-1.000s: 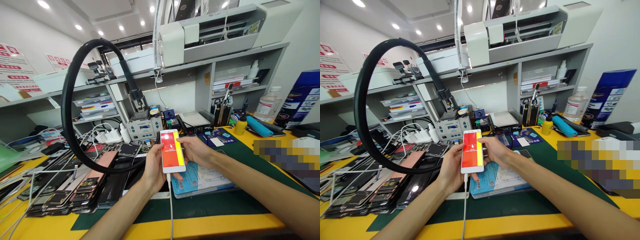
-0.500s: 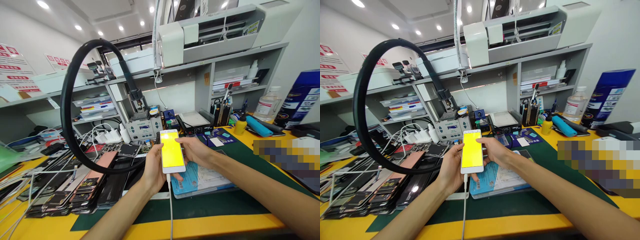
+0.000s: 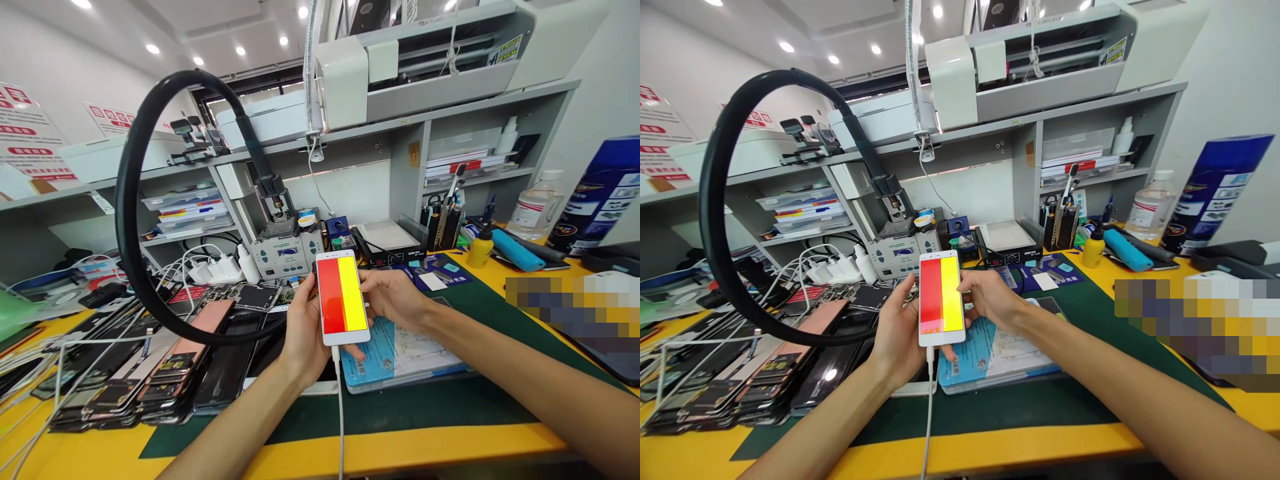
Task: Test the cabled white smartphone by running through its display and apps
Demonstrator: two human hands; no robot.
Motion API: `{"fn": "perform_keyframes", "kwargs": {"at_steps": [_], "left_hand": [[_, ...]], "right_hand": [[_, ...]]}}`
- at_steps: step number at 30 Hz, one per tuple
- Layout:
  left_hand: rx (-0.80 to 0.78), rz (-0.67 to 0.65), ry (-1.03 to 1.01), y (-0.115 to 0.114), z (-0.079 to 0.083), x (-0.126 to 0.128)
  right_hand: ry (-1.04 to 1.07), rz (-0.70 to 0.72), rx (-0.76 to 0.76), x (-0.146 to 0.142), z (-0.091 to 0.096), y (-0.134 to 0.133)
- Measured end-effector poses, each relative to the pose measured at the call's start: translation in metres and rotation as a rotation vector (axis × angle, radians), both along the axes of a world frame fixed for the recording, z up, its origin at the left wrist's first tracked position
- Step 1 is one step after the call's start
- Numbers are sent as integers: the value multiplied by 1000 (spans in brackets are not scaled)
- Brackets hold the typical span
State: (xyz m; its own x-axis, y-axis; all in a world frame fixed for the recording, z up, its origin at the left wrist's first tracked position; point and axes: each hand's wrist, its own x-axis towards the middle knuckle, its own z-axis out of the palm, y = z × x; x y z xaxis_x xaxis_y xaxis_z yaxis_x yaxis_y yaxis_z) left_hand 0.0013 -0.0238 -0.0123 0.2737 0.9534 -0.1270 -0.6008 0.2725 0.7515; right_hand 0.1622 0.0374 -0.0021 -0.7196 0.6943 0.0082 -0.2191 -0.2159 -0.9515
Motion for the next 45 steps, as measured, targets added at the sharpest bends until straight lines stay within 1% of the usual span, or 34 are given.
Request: {"fn": "perform_keyframes", "kwargs": {"at_steps": [5, 8, 11, 14, 17, 20, 22, 26, 32, 40, 43, 45], "left_hand": [[37, -15, -25, -1, 2, -1], [23, -30, -6, -1, 5, 0], [12, -64, 12, 1, 7, -1], [-9, -150, -42, 5, 10, -6], [-39, -248, -114, 8, 13, -14], [-29, -314, -150, 11, 16, -19], [-21, -331, -155, 12, 16, -20], [-17, -279, -154, 13, 15, -21], [-36, -177, -86, 12, 15, -20], [103, -95, -15, 8, 9, -12], [138, -63, -13, 7, 6, -8], [138, -41, -11, 7, 3, -6]], "right_hand": [[-1, -14, 62, 1, 2, -3], [-22, -23, 127, 1, 0, -3], [-62, -54, 150, 0, -2, -2], [-94, -104, 143, -3, -3, -1], [-78, -132, 101, -5, -3, -1], [3, -83, 40, -5, -1, -2], [49, -34, 19, -4, 1, -2], [73, 9, 34, -2, 5, -3], [36, 8, 85, -1, 5, -6], [-49, -33, 213, -5, 5, -14], [-42, 5, 281, -5, 5, -16], [-29, 36, 301, -6, 4, -17]]}}
